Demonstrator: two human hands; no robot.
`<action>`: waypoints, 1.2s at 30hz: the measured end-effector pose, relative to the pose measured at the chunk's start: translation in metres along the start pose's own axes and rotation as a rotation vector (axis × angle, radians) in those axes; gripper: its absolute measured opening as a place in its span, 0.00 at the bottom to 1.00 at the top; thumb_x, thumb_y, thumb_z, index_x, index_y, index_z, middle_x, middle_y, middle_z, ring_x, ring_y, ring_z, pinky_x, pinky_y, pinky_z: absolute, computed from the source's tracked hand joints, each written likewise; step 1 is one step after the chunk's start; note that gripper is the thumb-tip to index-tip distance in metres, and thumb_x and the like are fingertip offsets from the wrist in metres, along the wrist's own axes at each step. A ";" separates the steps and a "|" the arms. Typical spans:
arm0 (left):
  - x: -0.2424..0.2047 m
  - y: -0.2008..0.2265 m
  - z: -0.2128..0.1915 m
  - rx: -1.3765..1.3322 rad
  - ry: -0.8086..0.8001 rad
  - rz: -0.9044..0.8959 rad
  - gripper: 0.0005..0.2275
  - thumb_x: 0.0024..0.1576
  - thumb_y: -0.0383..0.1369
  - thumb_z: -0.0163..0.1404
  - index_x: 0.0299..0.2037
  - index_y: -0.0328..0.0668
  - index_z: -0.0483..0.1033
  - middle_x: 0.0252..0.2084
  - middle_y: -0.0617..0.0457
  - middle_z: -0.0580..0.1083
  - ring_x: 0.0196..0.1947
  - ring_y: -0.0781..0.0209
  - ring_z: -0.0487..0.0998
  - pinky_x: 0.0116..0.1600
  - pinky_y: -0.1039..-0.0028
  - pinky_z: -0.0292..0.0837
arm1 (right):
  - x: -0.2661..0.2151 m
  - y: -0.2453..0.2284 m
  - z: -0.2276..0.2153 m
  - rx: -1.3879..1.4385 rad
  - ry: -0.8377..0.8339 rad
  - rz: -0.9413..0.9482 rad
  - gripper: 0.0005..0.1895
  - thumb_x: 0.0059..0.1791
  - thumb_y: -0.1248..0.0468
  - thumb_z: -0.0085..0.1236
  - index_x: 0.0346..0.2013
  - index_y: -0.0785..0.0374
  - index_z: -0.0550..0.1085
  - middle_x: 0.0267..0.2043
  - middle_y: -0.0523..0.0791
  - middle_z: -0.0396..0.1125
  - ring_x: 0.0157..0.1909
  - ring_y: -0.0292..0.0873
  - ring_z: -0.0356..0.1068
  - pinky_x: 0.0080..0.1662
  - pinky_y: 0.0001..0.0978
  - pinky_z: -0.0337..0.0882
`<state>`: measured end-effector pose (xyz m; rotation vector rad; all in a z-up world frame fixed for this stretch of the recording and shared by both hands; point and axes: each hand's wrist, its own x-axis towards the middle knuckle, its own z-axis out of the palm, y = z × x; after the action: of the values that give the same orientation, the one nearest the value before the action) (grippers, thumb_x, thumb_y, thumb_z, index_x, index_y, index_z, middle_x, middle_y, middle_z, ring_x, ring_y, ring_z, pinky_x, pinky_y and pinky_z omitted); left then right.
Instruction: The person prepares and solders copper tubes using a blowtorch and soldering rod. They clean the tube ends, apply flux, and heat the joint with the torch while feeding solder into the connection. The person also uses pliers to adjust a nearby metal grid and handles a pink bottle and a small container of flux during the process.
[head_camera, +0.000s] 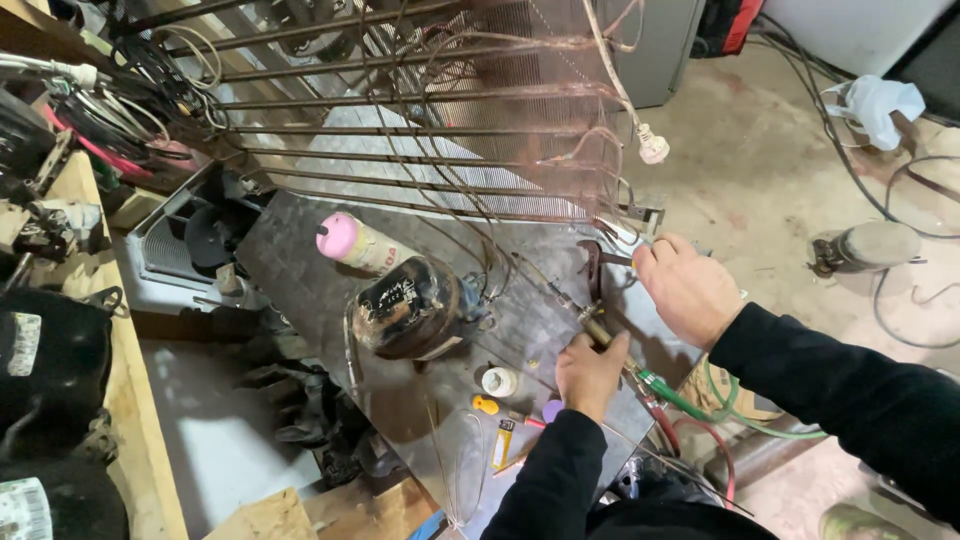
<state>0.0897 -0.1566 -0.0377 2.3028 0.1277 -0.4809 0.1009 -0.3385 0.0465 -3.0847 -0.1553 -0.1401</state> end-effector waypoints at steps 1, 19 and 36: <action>0.005 -0.006 0.007 0.000 0.000 0.000 0.22 0.48 0.53 0.60 0.32 0.37 0.80 0.31 0.45 0.80 0.34 0.45 0.83 0.44 0.60 0.76 | 0.001 -0.002 -0.008 0.000 0.000 0.000 0.14 0.43 0.66 0.53 0.42 0.67 0.69 0.37 0.48 0.66 0.49 0.49 0.69 0.35 0.38 0.76; -0.002 0.009 -0.037 0.113 0.064 -0.006 0.21 0.54 0.51 0.60 0.38 0.36 0.81 0.32 0.49 0.80 0.32 0.57 0.80 0.39 0.67 0.74 | -0.039 0.006 -0.117 0.125 0.421 0.080 0.09 0.45 0.66 0.60 0.38 0.66 0.72 0.47 0.53 0.69 0.54 0.53 0.71 0.49 0.41 0.73; 0.040 0.042 -0.025 -0.902 -0.286 0.121 0.19 0.66 0.48 0.47 0.33 0.39 0.72 0.23 0.62 0.65 0.23 0.72 0.61 0.28 0.76 0.55 | -0.026 0.014 0.007 1.674 -0.625 0.279 0.30 0.46 0.67 0.62 0.63 0.63 0.69 0.64 0.39 0.69 0.64 0.30 0.65 0.59 0.22 0.66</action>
<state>0.1444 -0.1710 -0.0089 1.3397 0.0460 -0.5419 0.0776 -0.3544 0.0365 -1.3565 0.1108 0.6213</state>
